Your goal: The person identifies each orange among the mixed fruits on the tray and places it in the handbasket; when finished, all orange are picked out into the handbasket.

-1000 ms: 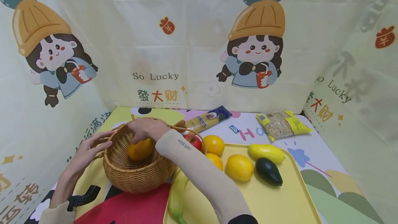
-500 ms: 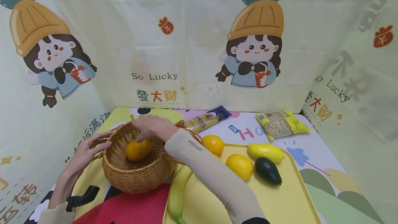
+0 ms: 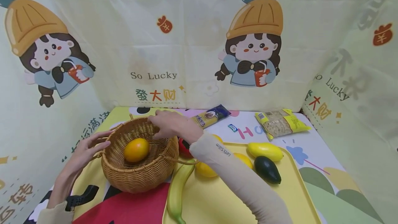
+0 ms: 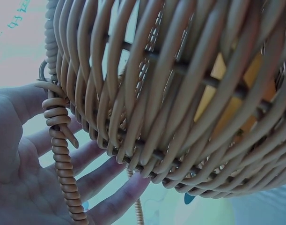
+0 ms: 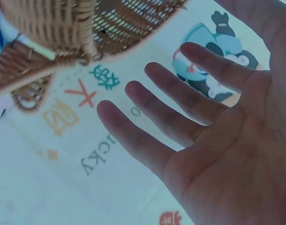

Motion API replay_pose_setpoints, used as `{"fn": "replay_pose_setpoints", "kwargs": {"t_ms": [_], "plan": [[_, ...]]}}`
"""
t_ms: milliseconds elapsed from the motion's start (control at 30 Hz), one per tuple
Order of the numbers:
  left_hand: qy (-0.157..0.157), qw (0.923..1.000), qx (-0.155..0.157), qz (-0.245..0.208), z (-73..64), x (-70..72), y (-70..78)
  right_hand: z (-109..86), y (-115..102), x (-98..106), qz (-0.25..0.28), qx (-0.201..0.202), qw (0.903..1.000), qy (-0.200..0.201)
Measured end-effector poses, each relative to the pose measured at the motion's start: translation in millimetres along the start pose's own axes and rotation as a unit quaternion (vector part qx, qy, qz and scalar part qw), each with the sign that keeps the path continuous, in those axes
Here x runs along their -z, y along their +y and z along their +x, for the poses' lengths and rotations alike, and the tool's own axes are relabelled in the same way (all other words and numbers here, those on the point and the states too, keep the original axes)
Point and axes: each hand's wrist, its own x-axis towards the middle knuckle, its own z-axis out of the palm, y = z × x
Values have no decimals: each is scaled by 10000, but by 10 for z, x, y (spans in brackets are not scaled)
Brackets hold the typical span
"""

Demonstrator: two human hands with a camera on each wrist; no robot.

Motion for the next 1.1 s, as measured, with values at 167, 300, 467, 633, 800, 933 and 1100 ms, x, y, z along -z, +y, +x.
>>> {"fn": "replay_pose_setpoints", "kwargs": {"t_ms": [167, 300, 467, 633, 800, 933, 1100], "plan": [[25, 10000, 43, 43, 13, 5, 6, -199, 100, -13, 206, -112, 9997, 113], [54, 10000, 42, 51, 12, 8, -1, -352, 193, -44, 452, -285, 9984, 175], [41, 10000, 8, 19, 12, 7, -4, -527, 325, -101, 569, -377, 9971, 342], [0, 10000, -1, 2, 21, -4, -13, -699, 433, -165, 714, -413, 9954, 479], [38, 10000, -9, -5, 20, -6, -15, -887, 523, -245, 692, -618, 9947, 450], [43, 10000, -35, -27, 15, -8, -11, -1050, 592, -320, 790, -858, 9923, 426], [48, 10000, -51, -58, 11, -8, -8, -1219, 652, -400, 943, -1078, 9888, 414]]}}
